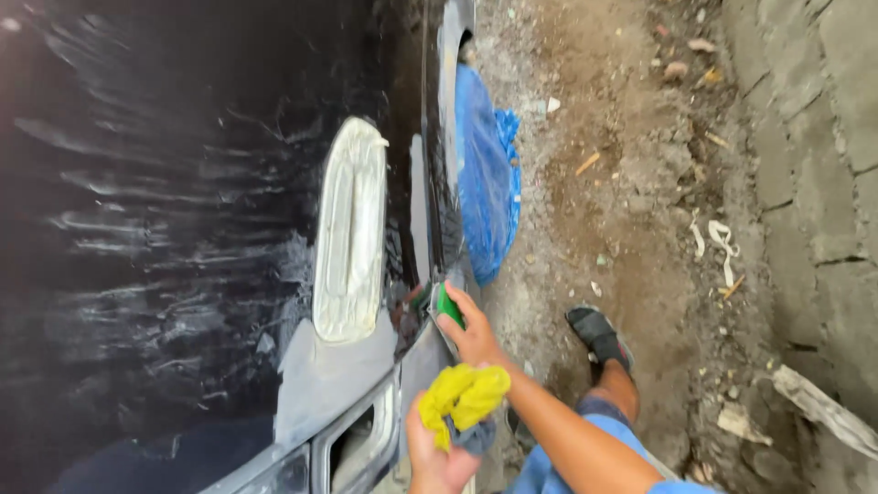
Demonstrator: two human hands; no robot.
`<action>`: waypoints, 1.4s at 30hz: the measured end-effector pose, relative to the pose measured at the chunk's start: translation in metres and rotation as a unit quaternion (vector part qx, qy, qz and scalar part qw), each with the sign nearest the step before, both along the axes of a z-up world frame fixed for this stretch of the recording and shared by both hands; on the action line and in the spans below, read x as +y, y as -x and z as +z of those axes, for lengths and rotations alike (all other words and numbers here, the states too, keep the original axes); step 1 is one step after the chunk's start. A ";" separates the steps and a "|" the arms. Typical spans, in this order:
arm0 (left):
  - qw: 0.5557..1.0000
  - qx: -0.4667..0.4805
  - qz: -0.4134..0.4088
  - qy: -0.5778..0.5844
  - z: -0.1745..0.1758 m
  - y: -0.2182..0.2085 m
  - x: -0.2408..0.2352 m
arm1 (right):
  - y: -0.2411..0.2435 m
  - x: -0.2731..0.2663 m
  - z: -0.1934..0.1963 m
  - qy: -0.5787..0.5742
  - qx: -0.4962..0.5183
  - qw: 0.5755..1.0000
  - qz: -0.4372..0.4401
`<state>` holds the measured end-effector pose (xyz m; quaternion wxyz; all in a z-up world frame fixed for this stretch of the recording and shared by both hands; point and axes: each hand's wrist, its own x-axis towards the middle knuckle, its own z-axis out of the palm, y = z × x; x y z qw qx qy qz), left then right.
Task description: The person scrubs the side of a black car using a green brush and a yellow cloth. They focus on the lower panel and door area, repeatedly scrubbing the surface. The person then moves away from the car towards a bucket.
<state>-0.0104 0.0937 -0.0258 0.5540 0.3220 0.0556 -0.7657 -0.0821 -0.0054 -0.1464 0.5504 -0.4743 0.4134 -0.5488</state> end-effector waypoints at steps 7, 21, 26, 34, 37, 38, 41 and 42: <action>0.996 -0.077 0.028 -0.023 -0.028 -0.001 0.014 | 0.002 0.004 -0.006 -0.007 -0.062 0.997 0.047; 0.997 -0.007 0.061 -0.036 0.003 0.006 -0.038 | -0.009 -0.014 -0.031 -0.041 -0.146 0.986 0.070; 0.997 -0.065 0.037 -0.025 -0.071 -0.020 0.042 | -0.008 0.005 -0.030 -0.061 -0.146 0.986 0.043; 0.990 -0.026 0.070 -0.122 -0.022 0.011 0.024 | 0.018 -0.033 0.021 -0.095 -0.107 0.989 0.034; 0.979 -0.076 0.084 -0.169 -0.030 0.000 0.009 | 0.010 -0.033 0.002 -0.111 -0.219 0.969 0.024; 0.976 -0.082 0.090 -0.179 -0.029 -0.002 0.013 | 0.007 -0.022 -0.002 -0.130 -0.224 0.965 0.034; 0.977 -0.080 0.091 -0.174 -0.030 -0.008 0.009 | -0.004 -0.020 -0.016 -0.124 -0.212 0.968 0.047; 0.981 -0.072 0.086 -0.156 -0.031 -0.009 0.001 | -0.007 -0.029 -0.020 -0.095 -0.194 0.975 0.051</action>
